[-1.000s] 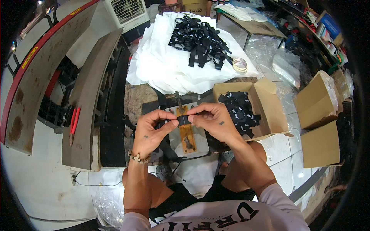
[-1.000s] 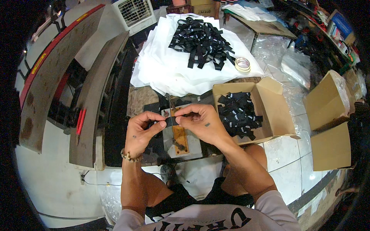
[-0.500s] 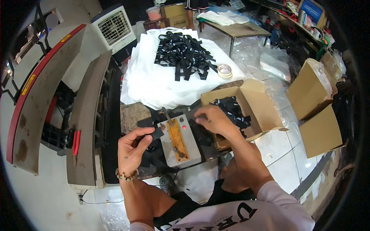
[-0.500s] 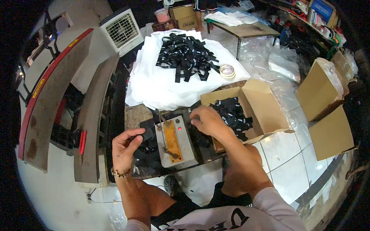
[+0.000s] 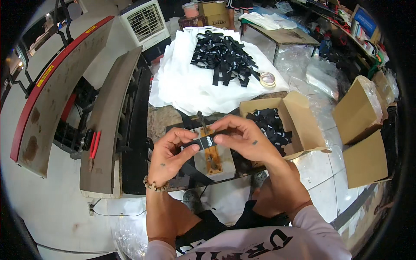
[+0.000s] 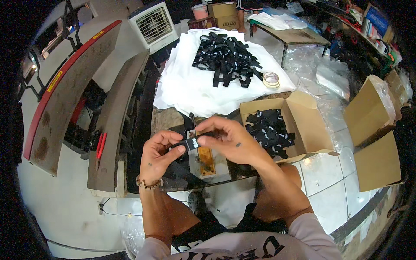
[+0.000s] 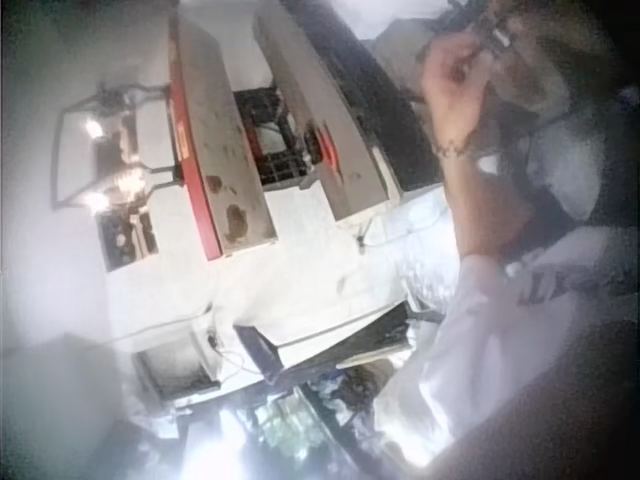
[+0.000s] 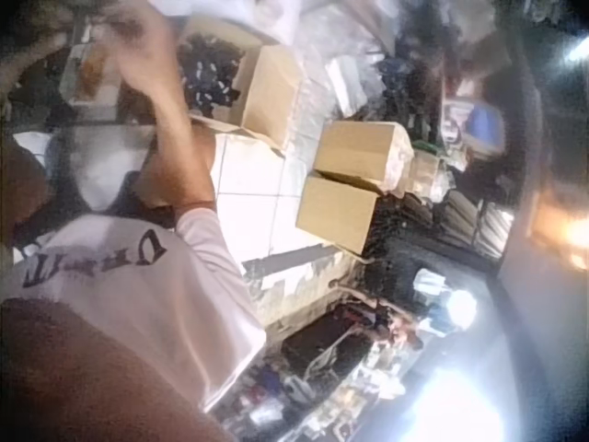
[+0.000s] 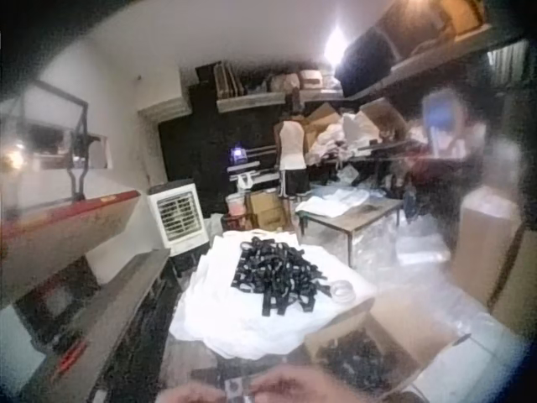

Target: The person picks up black textile straps and metal sliders from boxes on a workbench, slides the metal components onto the straps by hand, and uses a manual press jig to secure the assembly.

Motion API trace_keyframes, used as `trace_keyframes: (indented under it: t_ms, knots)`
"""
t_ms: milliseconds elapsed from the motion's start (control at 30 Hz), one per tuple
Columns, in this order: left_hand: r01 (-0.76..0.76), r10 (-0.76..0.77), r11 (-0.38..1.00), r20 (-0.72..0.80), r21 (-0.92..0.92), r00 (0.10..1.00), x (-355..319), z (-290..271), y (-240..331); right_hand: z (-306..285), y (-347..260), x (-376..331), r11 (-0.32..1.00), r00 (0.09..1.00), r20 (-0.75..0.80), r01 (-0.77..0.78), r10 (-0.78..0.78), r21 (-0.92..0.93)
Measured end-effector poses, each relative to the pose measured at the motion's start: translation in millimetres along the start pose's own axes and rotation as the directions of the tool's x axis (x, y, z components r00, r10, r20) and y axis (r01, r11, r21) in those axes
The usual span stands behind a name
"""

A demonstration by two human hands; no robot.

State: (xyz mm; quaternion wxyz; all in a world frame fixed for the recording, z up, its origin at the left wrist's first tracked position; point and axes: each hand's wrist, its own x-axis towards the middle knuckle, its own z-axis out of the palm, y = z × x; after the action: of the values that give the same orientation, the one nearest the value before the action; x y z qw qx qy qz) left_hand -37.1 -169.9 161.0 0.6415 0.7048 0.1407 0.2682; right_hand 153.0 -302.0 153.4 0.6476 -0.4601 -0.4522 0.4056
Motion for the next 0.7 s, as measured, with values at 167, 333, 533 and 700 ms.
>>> trace_keyframes:
  t_ms: [167, 333, 533, 700]
  knots:
    - [0.042, -0.042, 0.999, 0.005, 0.035, 0.999, 5.4, 0.1, -8.3, -1.7, 8.5, 2.4, 0.959, 0.998, 0.056, 0.031, -0.016, -0.283]
    - [0.040, -0.039, 0.998, -0.030, 0.058, 0.999, 9.8, -1.1, -16.6, 2.1, 17.6, 5.3, 0.987, 0.996, -0.077, 0.033, -0.046, -0.157]
    - [0.066, -0.063, 0.997, -0.067, 0.039, 0.996, 13.5, 0.5, -23.3, -3.1, 31.0, 8.4, 0.990, 0.997, -0.073, 0.019, -0.030, -0.137]
    - [0.081, -0.077, 0.996, -0.083, 0.042, 0.994, 13.8, 0.0, -26.2, -4.6, 30.5, 10.3, 0.983, 0.996, -0.092, -0.033, 0.017, -0.180]
